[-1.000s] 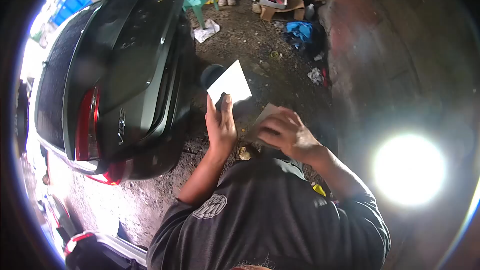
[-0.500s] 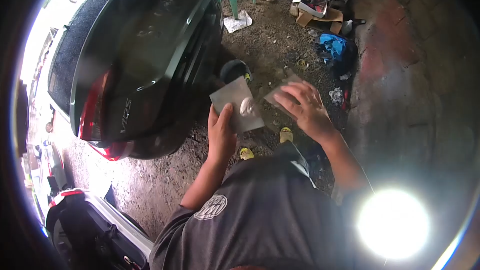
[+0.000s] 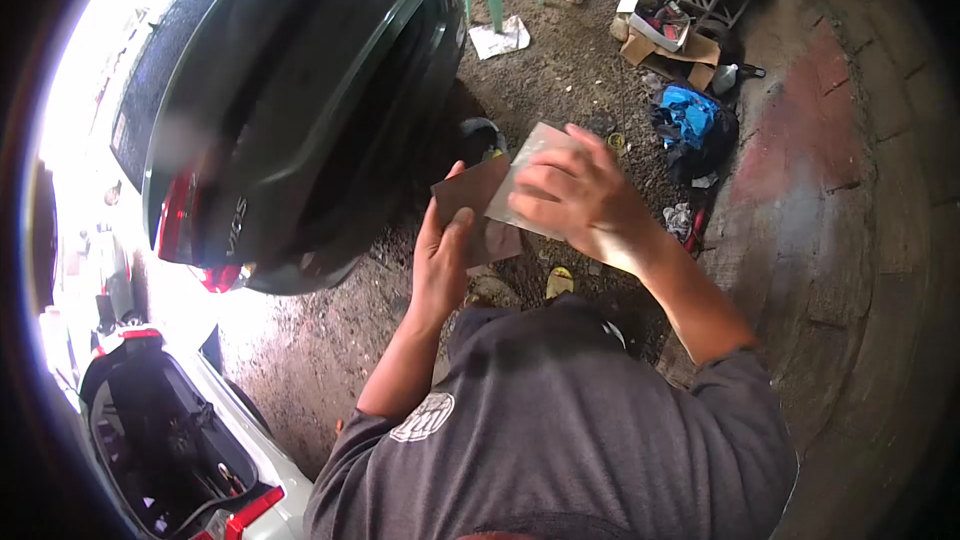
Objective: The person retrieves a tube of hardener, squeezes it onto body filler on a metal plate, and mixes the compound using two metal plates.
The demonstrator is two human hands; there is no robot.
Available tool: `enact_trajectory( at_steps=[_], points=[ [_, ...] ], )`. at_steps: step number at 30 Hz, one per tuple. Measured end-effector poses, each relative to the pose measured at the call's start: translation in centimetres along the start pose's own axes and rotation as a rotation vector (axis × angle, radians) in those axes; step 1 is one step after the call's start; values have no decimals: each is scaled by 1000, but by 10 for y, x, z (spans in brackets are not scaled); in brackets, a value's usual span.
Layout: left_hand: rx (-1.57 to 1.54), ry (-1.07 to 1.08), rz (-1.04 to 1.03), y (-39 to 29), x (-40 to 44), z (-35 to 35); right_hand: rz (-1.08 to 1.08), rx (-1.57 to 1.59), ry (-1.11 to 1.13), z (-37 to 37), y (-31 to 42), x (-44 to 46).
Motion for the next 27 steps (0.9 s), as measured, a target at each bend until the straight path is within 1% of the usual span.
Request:
enact_trajectory(
  at_steps=[1, 2, 5, 8, 9, 11, 12, 15, 16, 17, 19, 20, 21, 23, 24, 25, 27],
  points=[
    [31, 32, -38, -2, 1, -3, 22, -5, 17, -3, 5, 8],
    [-10, 4, -53, 5, 5, 2, 43, 28, 18, -9, 10, 11],
    [92, -60, -127, 2, 15, 12, 86, 136, 32, -25, 38, 5],
    [93, -139, -82, -3, 17, 21, 120, 241, 72, -28, 58, -3],
    [89, -153, -59, -6, 18, 24, 122, 214, 116, -28, 56, -1],
    [105, -216, -193, -16, 19, 26, 123, 156, 202, -27, 47, -1],
    [114, -246, -259, -21, 20, 28, 51, 208, 237, -26, 41, 1],
    [29, -264, -217, -17, 26, 36, -16, 447, -49, -6, 54, 18],
    [-82, -296, -118, -3, 27, 40, 60, 419, -59, -1, 59, 24],
    [-303, -297, 36, 3, 26, 40, 46, 428, -58, -7, 62, 28],
    [-491, -346, 133, 1, 24, 36, 16, 447, -51, -27, 66, 28],
    [-497, -334, 170, 4, 21, 39, -33, 502, -68, -43, 59, 25],
    [-506, -327, 202, 8, 19, 43, -82, 479, -60, -56, 48, 23],
    [-518, -319, 242, 14, 14, 49, -84, 351, 15, -65, 20, 20],
    [-525, -318, 248, 16, 12, 51, -91, 90, 51, -77, -4, 5],
    [-532, -315, 251, 17, 13, 53, -115, 55, 21, -72, -13, 5],
    [-406, -290, 169, 16, 12, 56, -127, 71, -75, -44, 9, 24]
  ],
)
Point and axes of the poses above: each hand's wrist, its own x-axis towards the middle knuckle, its own z-axis out of the back of the hand, y = z × x, the point moved 2 cm from there along x, towards the middle knuckle, and after that the axes turned 9 degrees about -z, right-handed, at the moved point
